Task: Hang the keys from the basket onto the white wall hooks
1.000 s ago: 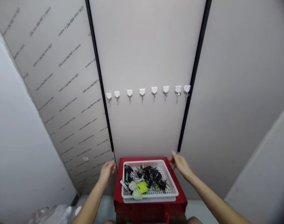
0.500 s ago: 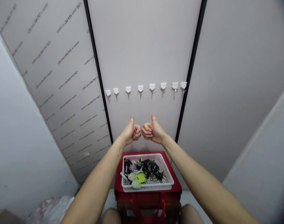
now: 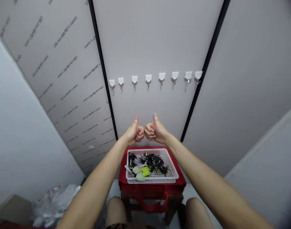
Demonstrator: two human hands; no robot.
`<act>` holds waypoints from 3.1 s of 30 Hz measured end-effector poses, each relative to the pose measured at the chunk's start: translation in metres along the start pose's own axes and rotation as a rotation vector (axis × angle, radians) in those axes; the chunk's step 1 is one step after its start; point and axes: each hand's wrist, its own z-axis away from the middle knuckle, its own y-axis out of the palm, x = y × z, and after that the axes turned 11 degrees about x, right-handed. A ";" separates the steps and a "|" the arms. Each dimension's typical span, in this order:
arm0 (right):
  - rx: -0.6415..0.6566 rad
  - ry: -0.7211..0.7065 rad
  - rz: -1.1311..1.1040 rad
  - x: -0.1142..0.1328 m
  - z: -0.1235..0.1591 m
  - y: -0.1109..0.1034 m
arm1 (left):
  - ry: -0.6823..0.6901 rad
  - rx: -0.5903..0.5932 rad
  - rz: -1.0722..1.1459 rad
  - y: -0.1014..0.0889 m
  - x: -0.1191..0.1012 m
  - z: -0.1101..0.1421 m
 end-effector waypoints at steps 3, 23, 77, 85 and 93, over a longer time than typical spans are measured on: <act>-0.002 0.011 0.011 -0.001 -0.002 0.000 | -0.008 0.001 -0.003 -0.001 0.001 0.001; -0.055 0.335 1.325 -0.130 0.026 -0.001 | -0.307 -0.614 -1.300 -0.055 0.124 0.033; -0.490 -0.282 1.017 0.061 -0.125 0.059 | 0.545 -0.648 -0.224 -0.039 -0.042 0.042; -0.300 -0.322 0.758 0.048 -0.133 0.063 | 0.535 -0.523 -0.139 -0.053 -0.055 0.057; -0.594 -0.435 0.862 0.052 -0.163 0.049 | 0.636 -0.571 -0.063 -0.057 -0.068 0.042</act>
